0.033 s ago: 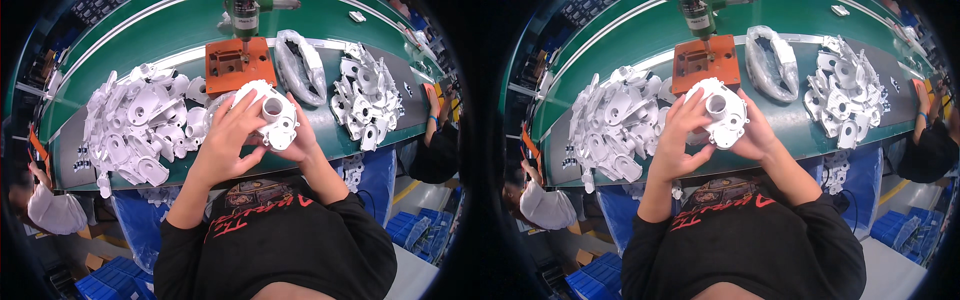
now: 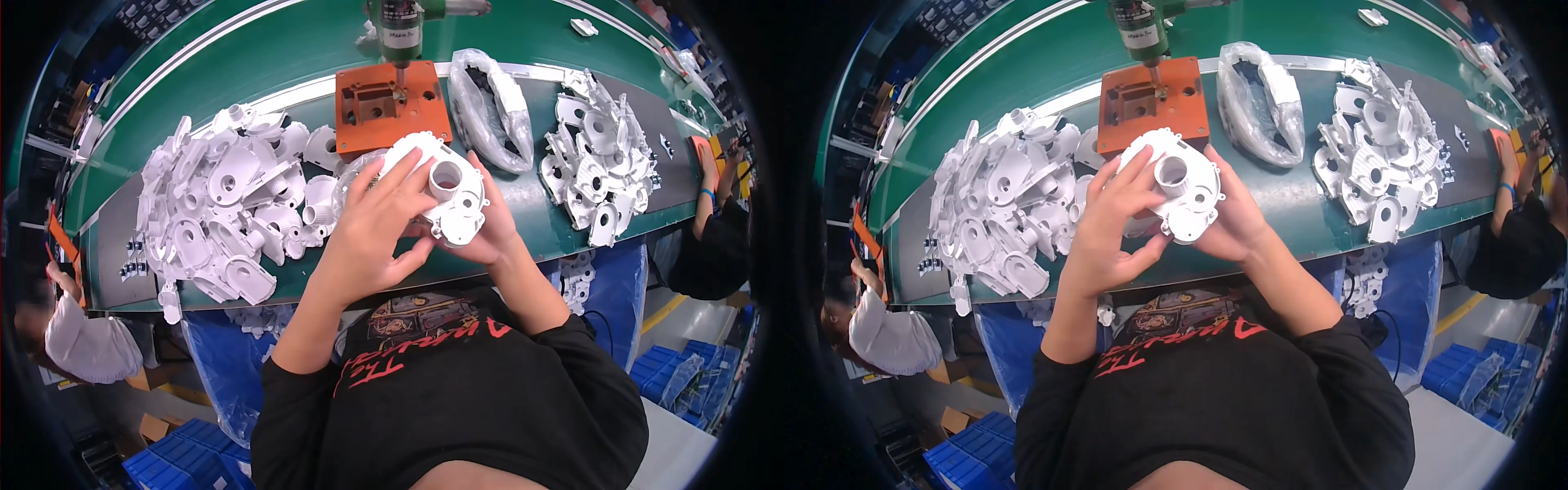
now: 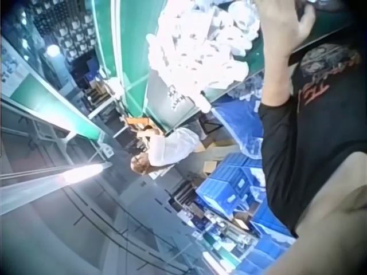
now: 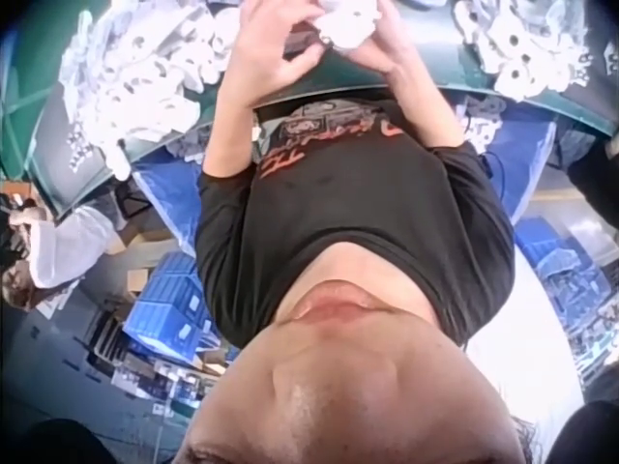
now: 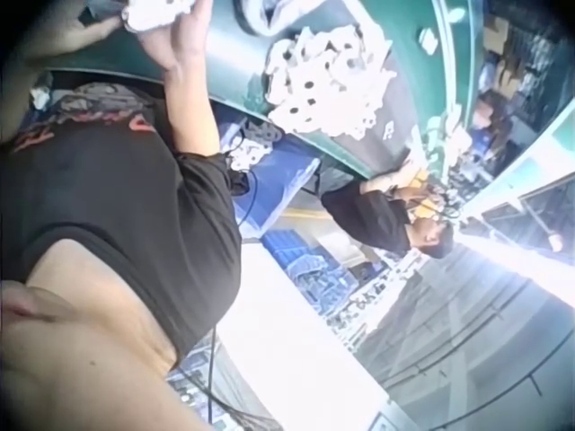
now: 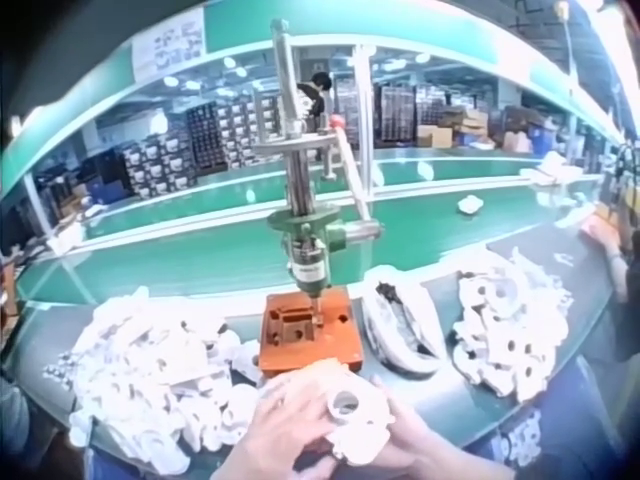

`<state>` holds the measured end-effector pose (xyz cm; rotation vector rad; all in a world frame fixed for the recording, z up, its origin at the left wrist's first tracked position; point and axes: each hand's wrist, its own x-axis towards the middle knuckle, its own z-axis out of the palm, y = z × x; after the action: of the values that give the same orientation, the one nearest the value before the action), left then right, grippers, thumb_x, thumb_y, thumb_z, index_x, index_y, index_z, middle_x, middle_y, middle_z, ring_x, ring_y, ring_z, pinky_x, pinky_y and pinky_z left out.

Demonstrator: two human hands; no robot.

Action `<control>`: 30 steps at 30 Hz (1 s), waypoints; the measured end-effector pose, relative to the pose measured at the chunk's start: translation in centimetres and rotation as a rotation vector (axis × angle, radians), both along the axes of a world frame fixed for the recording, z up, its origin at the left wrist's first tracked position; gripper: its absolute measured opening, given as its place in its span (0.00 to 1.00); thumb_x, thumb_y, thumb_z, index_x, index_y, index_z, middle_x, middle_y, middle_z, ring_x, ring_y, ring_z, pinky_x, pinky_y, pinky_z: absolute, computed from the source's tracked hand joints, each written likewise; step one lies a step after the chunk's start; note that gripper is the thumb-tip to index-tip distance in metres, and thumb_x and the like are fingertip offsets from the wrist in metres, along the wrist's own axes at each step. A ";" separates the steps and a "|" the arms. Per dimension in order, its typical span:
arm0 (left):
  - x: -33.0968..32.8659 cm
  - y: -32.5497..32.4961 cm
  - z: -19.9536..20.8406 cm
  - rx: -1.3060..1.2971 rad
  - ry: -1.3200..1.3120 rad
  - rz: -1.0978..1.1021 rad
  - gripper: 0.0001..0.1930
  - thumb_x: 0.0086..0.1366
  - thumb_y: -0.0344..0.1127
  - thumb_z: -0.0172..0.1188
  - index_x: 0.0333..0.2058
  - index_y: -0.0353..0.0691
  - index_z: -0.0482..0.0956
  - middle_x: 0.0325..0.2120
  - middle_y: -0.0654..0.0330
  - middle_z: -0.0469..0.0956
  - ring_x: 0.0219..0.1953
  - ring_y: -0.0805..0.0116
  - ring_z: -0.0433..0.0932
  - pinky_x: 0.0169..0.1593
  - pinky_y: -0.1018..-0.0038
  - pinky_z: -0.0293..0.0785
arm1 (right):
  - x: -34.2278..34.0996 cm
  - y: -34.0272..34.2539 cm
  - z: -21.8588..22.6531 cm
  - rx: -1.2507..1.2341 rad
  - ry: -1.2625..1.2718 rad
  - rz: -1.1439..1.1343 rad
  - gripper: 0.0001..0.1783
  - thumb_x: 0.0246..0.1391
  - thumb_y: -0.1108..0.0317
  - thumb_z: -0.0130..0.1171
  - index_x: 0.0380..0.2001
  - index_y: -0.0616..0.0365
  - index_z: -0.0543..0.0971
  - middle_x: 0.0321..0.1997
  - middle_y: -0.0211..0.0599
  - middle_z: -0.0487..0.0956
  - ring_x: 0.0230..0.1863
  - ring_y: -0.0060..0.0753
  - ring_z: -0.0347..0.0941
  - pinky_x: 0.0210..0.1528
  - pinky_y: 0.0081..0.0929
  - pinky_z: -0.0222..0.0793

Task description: Assembling small white plastic components using a manual press.

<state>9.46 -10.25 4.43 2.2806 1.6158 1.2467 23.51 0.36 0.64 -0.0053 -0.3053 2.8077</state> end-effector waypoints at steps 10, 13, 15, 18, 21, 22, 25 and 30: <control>0.9 1.0 -0.7 0.017 -0.035 0.068 0.23 0.40 0.33 0.69 0.35 0.42 0.68 0.49 0.50 0.70 0.58 0.51 0.62 0.61 0.54 0.48 | 0.3 0.2 -0.7 0.050 0.078 0.060 0.31 0.61 0.45 0.29 0.60 0.53 0.56 0.58 0.39 0.65 0.56 0.41 0.65 0.56 0.45 0.63; 1.3 1.4 -1.5 0.138 -0.103 0.054 0.22 0.40 0.34 0.69 0.33 0.42 0.67 0.48 0.48 0.71 0.56 0.48 0.65 0.60 0.50 0.49 | 0.3 0.0 -1.0 0.018 0.088 0.067 0.30 0.61 0.46 0.32 0.60 0.52 0.56 0.59 0.39 0.64 0.57 0.39 0.65 0.57 0.43 0.62; 1.6 1.4 -1.5 0.230 -0.079 0.083 0.21 0.42 0.35 0.70 0.33 0.43 0.67 0.46 0.45 0.72 0.54 0.48 0.67 0.60 0.49 0.49 | 0.2 -0.1 -1.1 -0.025 0.192 0.105 0.31 0.61 0.45 0.32 0.60 0.52 0.56 0.59 0.38 0.64 0.58 0.38 0.63 0.58 0.43 0.60; 1.6 1.4 -1.5 0.225 -0.112 0.079 0.21 0.41 0.33 0.69 0.33 0.43 0.67 0.45 0.46 0.73 0.53 0.48 0.68 0.60 0.49 0.49 | -0.1 -0.3 -1.3 -0.077 0.269 0.126 0.32 0.61 0.44 0.33 0.61 0.53 0.55 0.60 0.38 0.63 0.59 0.39 0.62 0.60 0.43 0.58; 1.3 1.3 -1.6 0.181 -0.171 0.046 0.22 0.39 0.33 0.68 0.34 0.42 0.67 0.45 0.45 0.72 0.52 0.49 0.69 0.59 0.48 0.51 | 0.1 -0.6 -1.0 -0.189 0.150 0.094 0.35 0.58 0.40 0.33 0.60 0.53 0.57 0.59 0.44 0.63 0.57 0.48 0.63 0.57 0.48 0.61; 1.2 1.2 -1.7 0.181 -0.172 0.047 0.22 0.39 0.33 0.68 0.34 0.42 0.67 0.45 0.45 0.72 0.52 0.49 0.69 0.59 0.48 0.51 | 0.1 -0.7 -0.9 -0.189 0.149 0.095 0.35 0.58 0.40 0.33 0.60 0.53 0.57 0.59 0.44 0.63 0.57 0.48 0.63 0.57 0.48 0.61; 1.0 1.0 -2.3 0.136 -0.335 0.027 0.21 0.40 0.33 0.67 0.34 0.41 0.68 0.46 0.45 0.72 0.52 0.51 0.70 0.61 0.49 0.49 | 0.0 -0.9 -0.4 -0.278 0.147 0.112 0.37 0.57 0.39 0.34 0.61 0.53 0.54 0.61 0.47 0.59 0.60 0.50 0.60 0.59 0.49 0.58; 1.1 0.7 -2.6 0.095 -0.485 0.040 0.21 0.43 0.35 0.66 0.35 0.39 0.67 0.47 0.45 0.72 0.51 0.53 0.71 0.63 0.52 0.46 | -0.2 -1.1 -0.5 -0.277 0.164 0.101 0.38 0.57 0.39 0.36 0.61 0.54 0.53 0.62 0.46 0.59 0.61 0.49 0.58 0.61 0.48 0.55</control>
<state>10.51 -9.56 1.79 1.7967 1.4501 1.7472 23.32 -0.77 0.10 0.1813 0.1257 2.9031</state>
